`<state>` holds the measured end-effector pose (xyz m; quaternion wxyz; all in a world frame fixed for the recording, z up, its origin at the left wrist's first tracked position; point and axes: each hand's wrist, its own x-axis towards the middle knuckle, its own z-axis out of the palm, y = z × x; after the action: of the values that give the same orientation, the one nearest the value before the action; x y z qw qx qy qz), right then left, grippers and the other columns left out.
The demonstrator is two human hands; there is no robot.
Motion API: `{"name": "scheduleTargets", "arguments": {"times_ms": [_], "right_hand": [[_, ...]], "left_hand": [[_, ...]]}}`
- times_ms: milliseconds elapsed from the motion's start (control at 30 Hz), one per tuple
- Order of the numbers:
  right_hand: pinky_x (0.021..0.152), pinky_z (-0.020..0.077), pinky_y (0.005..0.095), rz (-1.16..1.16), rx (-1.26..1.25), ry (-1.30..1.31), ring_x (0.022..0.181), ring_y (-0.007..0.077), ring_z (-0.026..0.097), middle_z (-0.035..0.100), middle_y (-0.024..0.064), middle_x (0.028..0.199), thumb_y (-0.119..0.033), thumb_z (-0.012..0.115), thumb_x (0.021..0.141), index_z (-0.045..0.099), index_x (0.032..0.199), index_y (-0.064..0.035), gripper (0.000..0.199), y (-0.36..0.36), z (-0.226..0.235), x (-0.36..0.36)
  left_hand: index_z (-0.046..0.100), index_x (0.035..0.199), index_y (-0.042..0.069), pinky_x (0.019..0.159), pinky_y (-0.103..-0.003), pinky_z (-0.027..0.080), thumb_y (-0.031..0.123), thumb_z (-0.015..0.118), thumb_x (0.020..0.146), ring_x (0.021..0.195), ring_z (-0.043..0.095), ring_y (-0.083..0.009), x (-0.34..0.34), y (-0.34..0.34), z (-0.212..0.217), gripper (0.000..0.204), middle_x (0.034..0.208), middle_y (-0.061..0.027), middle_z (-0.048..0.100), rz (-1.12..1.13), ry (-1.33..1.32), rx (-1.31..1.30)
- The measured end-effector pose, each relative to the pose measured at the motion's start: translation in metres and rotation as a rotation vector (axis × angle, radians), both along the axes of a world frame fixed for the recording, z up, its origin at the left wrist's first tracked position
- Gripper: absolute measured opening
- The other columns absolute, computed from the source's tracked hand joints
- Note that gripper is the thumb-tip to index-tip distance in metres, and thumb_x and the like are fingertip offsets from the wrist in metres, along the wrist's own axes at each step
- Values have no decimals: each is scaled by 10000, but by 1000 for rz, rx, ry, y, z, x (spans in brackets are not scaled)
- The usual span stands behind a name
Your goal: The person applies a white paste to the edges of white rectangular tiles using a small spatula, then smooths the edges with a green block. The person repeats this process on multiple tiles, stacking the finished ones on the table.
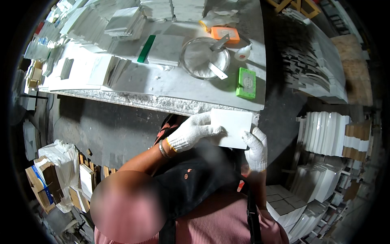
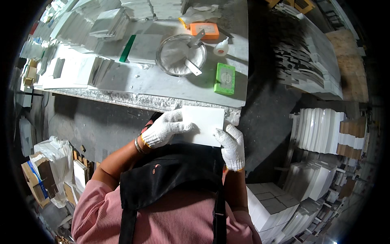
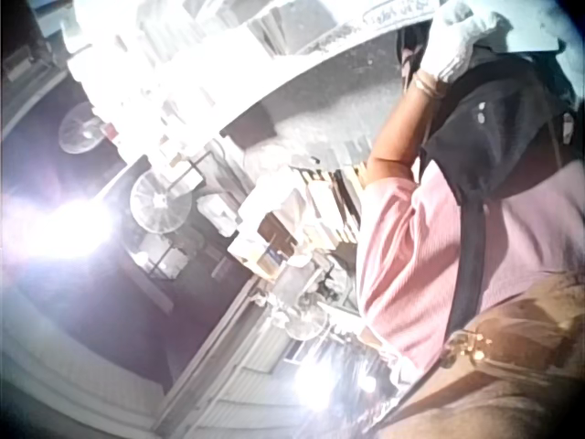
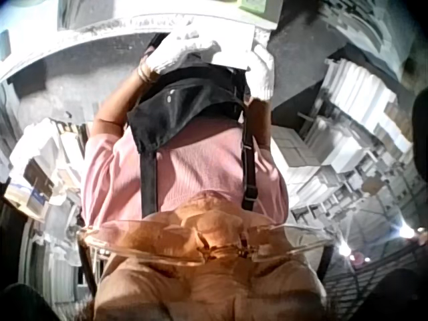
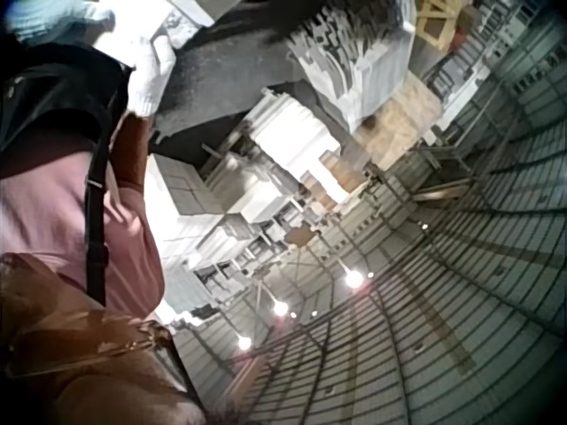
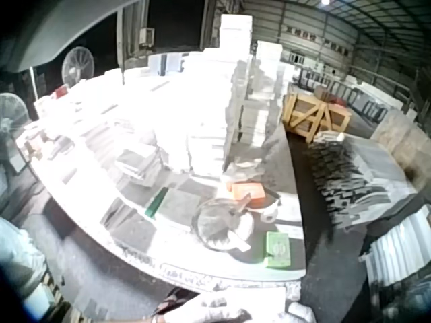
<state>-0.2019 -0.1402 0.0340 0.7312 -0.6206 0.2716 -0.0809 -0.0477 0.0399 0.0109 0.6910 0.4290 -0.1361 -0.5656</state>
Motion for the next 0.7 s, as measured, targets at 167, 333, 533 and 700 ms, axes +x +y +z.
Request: {"name": "scheduleTargets", "arguments": {"times_ms": [167,333,533,700], "right_hand": [[834,467,256,-51,-5,-15,904,108,583,674,59,970,-64,596,916,679,1108,63,244,-2,8,11],[925,462,281,-78,-36,-46,1023,160,611,695,110,1108,-92,554,952,666,1163,79,294,-16,-4,17],[929,480,287,-137,107,-102,1035,162,646,705,113,1154,-263,550,1013,681,1179,33,364,-19,-15,30],[759,501,232,-139,292,-60,852,106,664,714,87,1115,-321,534,1022,686,1177,15,400,-21,-20,29]], "left_hand": [[608,1257,-34,935,-322,481,186,627,964,1044,629,-183,4,4,7,367,1123,-105,690,3,25,16],[612,1239,-43,927,-320,483,191,637,956,1037,633,-186,4,5,7,368,1118,-114,694,-18,23,39],[644,1161,-46,913,-308,489,168,678,923,996,648,-183,3,2,11,322,1081,-112,701,35,43,52],[641,1148,-46,909,-311,492,160,679,920,990,647,-174,2,2,6,310,1061,-103,702,62,33,45]]}}
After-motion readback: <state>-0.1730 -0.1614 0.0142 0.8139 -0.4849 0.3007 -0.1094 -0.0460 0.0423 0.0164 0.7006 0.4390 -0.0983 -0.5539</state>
